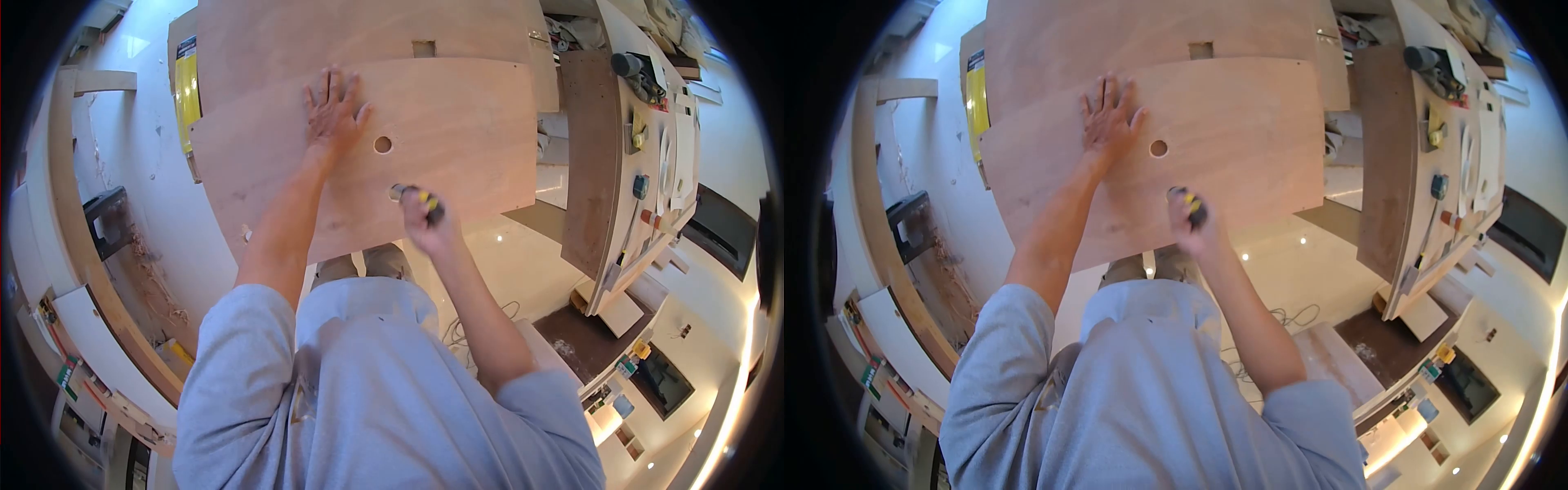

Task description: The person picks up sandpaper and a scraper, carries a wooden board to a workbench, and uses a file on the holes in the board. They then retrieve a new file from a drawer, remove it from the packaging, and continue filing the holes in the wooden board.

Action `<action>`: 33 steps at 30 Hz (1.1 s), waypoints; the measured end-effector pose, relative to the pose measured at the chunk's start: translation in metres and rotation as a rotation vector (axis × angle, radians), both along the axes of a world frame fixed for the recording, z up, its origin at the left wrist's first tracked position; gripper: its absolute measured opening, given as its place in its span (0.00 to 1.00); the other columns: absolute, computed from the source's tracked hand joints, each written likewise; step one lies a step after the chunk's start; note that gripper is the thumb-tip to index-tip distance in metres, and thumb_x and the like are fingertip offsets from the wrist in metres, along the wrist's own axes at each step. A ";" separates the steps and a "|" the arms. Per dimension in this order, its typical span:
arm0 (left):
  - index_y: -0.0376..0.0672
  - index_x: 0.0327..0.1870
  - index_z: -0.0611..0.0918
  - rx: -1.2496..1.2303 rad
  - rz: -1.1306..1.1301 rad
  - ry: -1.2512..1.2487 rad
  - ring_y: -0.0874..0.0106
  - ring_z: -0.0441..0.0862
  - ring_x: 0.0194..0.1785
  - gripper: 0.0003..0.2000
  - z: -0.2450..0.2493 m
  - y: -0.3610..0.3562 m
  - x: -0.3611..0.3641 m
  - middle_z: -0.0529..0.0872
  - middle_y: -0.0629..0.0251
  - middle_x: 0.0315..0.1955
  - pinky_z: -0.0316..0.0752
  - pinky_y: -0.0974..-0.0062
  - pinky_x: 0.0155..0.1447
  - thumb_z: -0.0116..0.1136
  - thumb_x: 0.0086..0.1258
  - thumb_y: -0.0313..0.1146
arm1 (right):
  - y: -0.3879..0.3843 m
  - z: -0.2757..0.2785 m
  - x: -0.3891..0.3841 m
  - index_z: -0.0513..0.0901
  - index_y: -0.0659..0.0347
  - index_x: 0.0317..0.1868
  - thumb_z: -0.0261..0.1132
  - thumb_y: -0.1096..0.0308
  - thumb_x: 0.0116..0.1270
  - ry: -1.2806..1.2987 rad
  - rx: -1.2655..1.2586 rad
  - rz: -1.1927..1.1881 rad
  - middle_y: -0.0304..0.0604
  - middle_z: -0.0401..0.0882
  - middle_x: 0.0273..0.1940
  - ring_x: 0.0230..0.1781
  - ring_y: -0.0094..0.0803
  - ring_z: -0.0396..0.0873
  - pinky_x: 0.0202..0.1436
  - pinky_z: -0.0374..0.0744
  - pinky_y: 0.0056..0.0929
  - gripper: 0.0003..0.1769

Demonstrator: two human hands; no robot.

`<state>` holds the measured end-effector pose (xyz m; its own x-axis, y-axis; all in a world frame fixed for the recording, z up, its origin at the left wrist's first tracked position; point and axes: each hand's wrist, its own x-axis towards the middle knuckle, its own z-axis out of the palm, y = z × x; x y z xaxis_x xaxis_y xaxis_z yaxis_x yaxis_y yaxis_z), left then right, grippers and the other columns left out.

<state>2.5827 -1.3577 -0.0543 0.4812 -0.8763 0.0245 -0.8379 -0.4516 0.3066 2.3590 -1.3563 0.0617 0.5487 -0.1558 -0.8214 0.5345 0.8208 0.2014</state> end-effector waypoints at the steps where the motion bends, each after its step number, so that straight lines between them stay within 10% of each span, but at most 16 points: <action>1: 0.55 0.74 0.60 0.007 -0.002 -0.006 0.59 0.41 0.79 0.33 -0.001 0.001 -0.001 0.50 0.56 0.75 0.34 0.45 0.76 0.45 0.70 0.57 | -0.008 -0.007 0.005 0.67 0.63 0.36 0.54 0.71 0.67 -0.115 0.067 -0.221 0.40 0.68 0.26 0.19 0.25 0.71 0.14 0.64 0.20 0.05; 8: 0.54 0.74 0.61 -0.022 -0.003 -0.007 0.59 0.41 0.79 0.33 0.001 0.000 0.003 0.50 0.55 0.75 0.34 0.44 0.75 0.45 0.70 0.57 | -0.024 0.069 -0.018 0.65 0.67 0.36 0.55 0.76 0.64 -0.237 0.219 -0.430 0.40 0.64 0.25 0.20 0.22 0.67 0.14 0.59 0.16 0.06; 14: 0.55 0.74 0.60 -0.011 0.022 0.018 0.60 0.41 0.79 0.33 0.000 -0.002 0.001 0.50 0.57 0.75 0.33 0.45 0.76 0.46 0.70 0.57 | 0.020 -0.009 0.023 0.68 0.59 0.34 0.60 0.68 0.65 0.042 -0.146 0.062 0.39 0.68 0.25 0.20 0.23 0.68 0.14 0.62 0.18 0.08; 20: 0.55 0.74 0.60 -0.031 0.001 0.001 0.59 0.40 0.79 0.33 -0.003 0.000 0.003 0.49 0.57 0.76 0.32 0.44 0.76 0.46 0.70 0.57 | 0.030 0.051 -0.009 0.67 0.58 0.36 0.59 0.65 0.67 -0.073 -0.069 0.268 0.39 0.69 0.24 0.15 0.25 0.70 0.13 0.67 0.22 0.09; 24: 0.55 0.74 0.59 0.010 -0.007 -0.006 0.60 0.40 0.79 0.33 0.000 0.001 -0.001 0.48 0.57 0.76 0.32 0.44 0.76 0.44 0.70 0.57 | 0.058 0.024 0.017 0.62 0.55 0.41 0.57 0.68 0.67 0.379 -0.411 0.735 0.42 0.72 0.27 0.16 0.30 0.72 0.16 0.72 0.29 0.10; 27: 0.56 0.75 0.58 0.002 0.000 -0.011 0.60 0.40 0.79 0.33 -0.002 0.000 0.002 0.48 0.57 0.76 0.32 0.45 0.76 0.44 0.71 0.57 | 0.030 0.022 -0.009 0.62 0.55 0.42 0.57 0.69 0.67 0.235 -0.486 0.918 0.42 0.72 0.27 0.17 0.29 0.72 0.17 0.72 0.27 0.10; 33: 0.56 0.75 0.57 -0.020 0.014 0.025 0.61 0.38 0.79 0.33 -0.002 -0.001 0.001 0.47 0.58 0.76 0.31 0.45 0.76 0.45 0.71 0.57 | 0.039 0.044 -0.014 0.50 0.66 0.72 0.55 0.70 0.64 0.466 -0.944 1.679 0.47 0.77 0.26 0.26 0.32 0.79 0.25 0.75 0.33 0.38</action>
<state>2.5833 -1.3589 -0.0565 0.4941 -0.8689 0.0296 -0.8235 -0.4568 0.3364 2.3451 -1.3177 0.1053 0.3871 -0.1972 -0.9007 -0.8805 0.2110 -0.4246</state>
